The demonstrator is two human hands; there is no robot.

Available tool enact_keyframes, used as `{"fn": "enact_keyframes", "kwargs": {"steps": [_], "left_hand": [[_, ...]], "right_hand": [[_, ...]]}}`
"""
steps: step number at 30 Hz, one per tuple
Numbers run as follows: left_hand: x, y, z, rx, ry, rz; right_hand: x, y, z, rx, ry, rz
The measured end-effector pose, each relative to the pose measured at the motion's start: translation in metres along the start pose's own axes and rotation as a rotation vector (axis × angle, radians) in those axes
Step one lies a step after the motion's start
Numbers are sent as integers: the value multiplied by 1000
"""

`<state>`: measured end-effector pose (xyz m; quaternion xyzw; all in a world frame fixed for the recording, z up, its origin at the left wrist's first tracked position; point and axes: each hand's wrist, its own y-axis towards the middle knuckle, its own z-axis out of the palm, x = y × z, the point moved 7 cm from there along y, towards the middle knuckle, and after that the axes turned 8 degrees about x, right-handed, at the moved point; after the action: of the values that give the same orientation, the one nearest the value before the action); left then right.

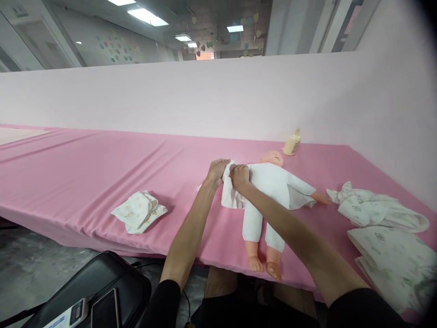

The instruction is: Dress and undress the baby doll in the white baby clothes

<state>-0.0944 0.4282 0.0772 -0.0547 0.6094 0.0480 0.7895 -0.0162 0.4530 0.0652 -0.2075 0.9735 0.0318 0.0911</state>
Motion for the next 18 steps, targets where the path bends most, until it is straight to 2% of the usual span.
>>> {"fn": "enact_keyframes", "kwargs": {"steps": [3,6,8,11,13,15,18], "left_hand": [[0,9,22,44,-47,-5],[2,20,35,69,-24,-28],[2,25,35,80,8,-28],[3,33,21,92,59,-21],[4,38,6,69,230,-24],[6,45,-8,32,520,-41],[11,58,-14,33,825,-58]], "right_hand": [[2,0,5,40,-25,-91],[-10,3,9,80,-24,-173],[-26,7,9,104,-8,-198],[-55,15,9,144,23,-185],[-70,20,10,178,40,-150],[-79,26,11,217,51,-104],[-86,33,11,261,63,-43]]}}
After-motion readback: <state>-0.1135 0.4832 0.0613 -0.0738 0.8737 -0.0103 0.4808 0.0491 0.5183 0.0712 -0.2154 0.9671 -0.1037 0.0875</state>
